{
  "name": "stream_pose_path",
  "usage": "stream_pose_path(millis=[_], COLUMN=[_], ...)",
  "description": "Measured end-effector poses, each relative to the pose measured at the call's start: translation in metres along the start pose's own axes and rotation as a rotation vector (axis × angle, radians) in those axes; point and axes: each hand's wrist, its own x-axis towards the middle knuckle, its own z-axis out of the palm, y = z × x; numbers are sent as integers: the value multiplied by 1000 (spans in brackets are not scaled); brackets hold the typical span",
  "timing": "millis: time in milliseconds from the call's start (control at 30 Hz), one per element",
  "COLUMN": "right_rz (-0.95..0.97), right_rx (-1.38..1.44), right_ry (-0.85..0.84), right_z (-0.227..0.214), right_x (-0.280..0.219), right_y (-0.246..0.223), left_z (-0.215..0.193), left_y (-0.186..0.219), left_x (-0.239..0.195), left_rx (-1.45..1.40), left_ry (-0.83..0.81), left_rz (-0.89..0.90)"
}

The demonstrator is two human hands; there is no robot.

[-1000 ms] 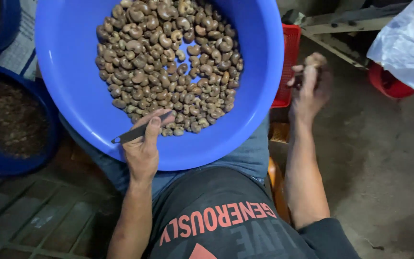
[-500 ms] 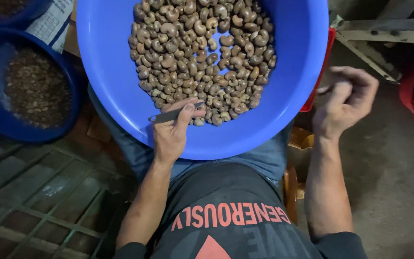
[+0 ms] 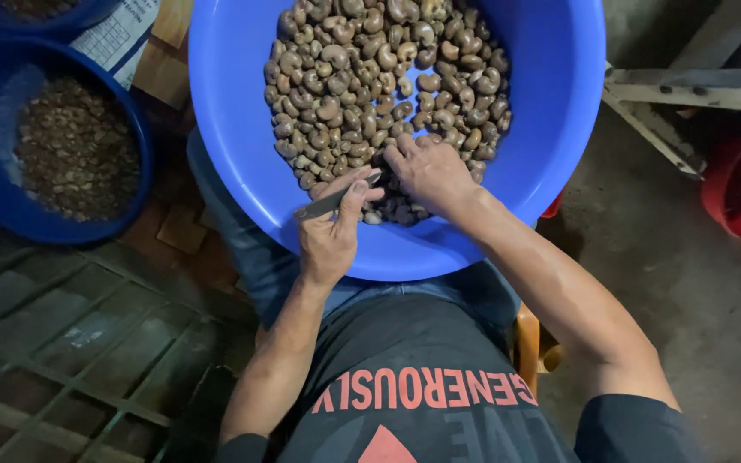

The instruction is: Manually cleaning and scraping cashew nuts using a small tool to remove skins or imperfections.

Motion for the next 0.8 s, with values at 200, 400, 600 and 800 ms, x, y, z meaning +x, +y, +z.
stream_pose_path(millis=[200, 400, 600, 800], right_rz=[144, 351, 273, 211], right_rx=[1054, 2206, 2184, 2122], right_ry=[144, 335, 404, 436], right_z=[-103, -91, -91, -100], right_x=[-30, -54, -59, -62], right_y=[0, -29, -48, -47], left_z=[0, 1, 1, 3], left_y=[7, 19, 9, 11], left_x=[5, 11, 9, 10], left_rx=[-56, -54, -46, -106], left_ry=[32, -65, -69, -79], left_rz=[-14, 129, 140, 162])
